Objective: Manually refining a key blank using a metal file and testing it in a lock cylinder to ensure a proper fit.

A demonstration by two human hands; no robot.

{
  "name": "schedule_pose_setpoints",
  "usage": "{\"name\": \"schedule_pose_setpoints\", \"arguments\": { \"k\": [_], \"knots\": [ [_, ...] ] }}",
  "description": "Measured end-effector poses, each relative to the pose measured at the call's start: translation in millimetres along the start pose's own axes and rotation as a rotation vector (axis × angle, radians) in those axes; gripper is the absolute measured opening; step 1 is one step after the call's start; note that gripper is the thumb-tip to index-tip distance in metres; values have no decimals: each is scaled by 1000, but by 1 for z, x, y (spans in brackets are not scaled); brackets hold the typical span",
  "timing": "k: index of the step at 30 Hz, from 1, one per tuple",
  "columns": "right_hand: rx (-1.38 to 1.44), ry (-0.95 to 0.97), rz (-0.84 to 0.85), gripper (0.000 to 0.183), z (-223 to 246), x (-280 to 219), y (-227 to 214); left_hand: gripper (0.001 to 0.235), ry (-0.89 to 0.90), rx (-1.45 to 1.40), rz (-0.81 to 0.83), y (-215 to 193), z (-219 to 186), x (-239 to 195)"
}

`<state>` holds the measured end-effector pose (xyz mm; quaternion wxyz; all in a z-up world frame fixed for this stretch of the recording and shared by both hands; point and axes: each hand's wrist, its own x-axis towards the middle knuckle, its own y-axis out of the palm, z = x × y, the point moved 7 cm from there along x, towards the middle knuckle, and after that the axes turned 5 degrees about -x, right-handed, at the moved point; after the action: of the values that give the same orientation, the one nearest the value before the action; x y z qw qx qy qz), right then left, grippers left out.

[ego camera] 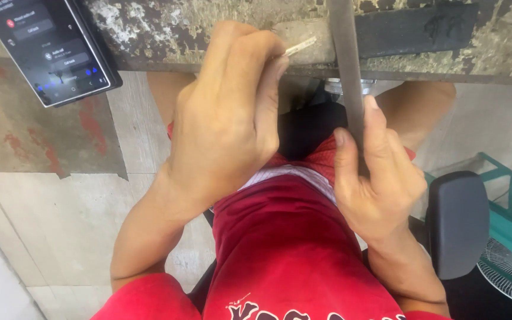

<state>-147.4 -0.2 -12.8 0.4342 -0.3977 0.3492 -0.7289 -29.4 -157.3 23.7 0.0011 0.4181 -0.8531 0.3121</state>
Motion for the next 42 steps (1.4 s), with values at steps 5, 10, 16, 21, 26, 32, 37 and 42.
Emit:
{"name": "schedule_pose_setpoints", "arguments": {
  "k": [5, 10, 16, 21, 26, 32, 37, 42],
  "knots": [
    [-288, -32, 44, 47, 1, -2, -1, 13, 49, 328, 46, 3, -2, -4],
    [-321, -73, 82, 40, 5, 5, 3, 41, 109, 384, 48, 7, 3, -14],
    [-104, 90, 117, 31, 5, 12, -11, 37, 159, 421, 5, 11, 4, -21],
    [150, 267, 79, 33, 10, 1, -14, 41, 208, 468, 0, 14, 9, -23],
    [-49, -61, 129, 35, 44, 9, -18, 43, 195, 375, -23, 10, 10, -18],
    [-212, -79, 155, 44, 42, -19, -10, 38, 172, 175, -4, -1, 2, -5],
    [-148, -109, 182, 43, 49, -12, -14, 37, 95, 265, 47, 2, 4, -3],
    [-249, -109, 209, 49, 50, -16, -10, 28, 231, 309, -36, -2, -1, 4]
  ]
}}
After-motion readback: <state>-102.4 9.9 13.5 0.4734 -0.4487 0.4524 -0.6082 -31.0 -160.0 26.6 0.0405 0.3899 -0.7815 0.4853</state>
